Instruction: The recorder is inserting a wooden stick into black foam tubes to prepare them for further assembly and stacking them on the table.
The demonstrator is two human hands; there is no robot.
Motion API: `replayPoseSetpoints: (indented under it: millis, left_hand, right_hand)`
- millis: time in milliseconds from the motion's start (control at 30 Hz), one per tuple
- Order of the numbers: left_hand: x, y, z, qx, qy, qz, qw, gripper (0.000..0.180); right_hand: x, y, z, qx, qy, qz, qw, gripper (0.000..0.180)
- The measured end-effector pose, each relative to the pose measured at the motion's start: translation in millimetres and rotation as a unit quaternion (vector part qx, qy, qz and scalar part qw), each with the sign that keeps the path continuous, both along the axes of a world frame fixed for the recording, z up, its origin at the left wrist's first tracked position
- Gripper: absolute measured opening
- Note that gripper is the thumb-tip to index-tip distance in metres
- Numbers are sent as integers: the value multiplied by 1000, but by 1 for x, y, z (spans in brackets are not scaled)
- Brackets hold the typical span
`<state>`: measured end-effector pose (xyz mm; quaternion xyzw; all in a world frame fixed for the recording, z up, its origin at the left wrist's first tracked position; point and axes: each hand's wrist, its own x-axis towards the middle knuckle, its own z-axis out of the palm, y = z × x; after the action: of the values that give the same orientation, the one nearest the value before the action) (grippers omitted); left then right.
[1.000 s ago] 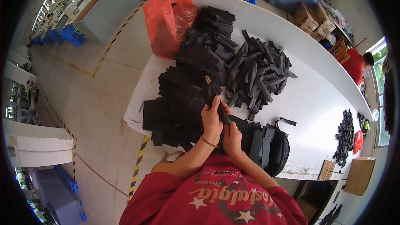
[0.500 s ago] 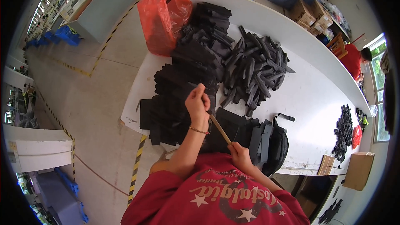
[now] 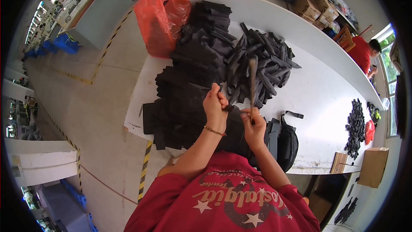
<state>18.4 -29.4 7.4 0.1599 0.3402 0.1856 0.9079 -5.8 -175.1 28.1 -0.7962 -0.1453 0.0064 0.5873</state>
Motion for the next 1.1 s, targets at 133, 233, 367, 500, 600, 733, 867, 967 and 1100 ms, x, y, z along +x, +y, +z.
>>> replayPoseSetpoints:
  millis: [133,233,367,500,600,733,867,967,1100]
  left_hand:
    - [-13,1,0,383,-34,-154,910,34]
    - [-28,3,21,525,-110,-463,705,30]
    - [-43,-30,-2,391,-49,-442,806,33]
    - [-60,-46,3,383,-67,-396,832,32]
    - [-73,-37,-4,422,-52,-381,821,30]
    - [-81,27,-8,669,18,-238,704,9]
    - [-41,144,-2,889,118,-100,431,19]
    - [-32,203,-32,915,124,-153,351,15]
    - [-20,223,-41,899,109,-221,361,3]
  right_hand:
    - [25,-9,-10,32,37,54,997,5]
    - [36,-17,-4,-72,-47,92,992,5]
    - [49,-10,1,-59,-76,7,995,9]
    - [74,5,10,3,-26,-138,990,15]
    - [117,3,1,29,28,-160,986,19]
    - [186,-36,-14,-18,-1,-201,979,30]
    - [186,-35,-45,-116,-6,-163,980,41]
    - [143,-21,-55,-116,56,-36,991,36]
    - [80,-6,-63,-171,-51,85,980,17]
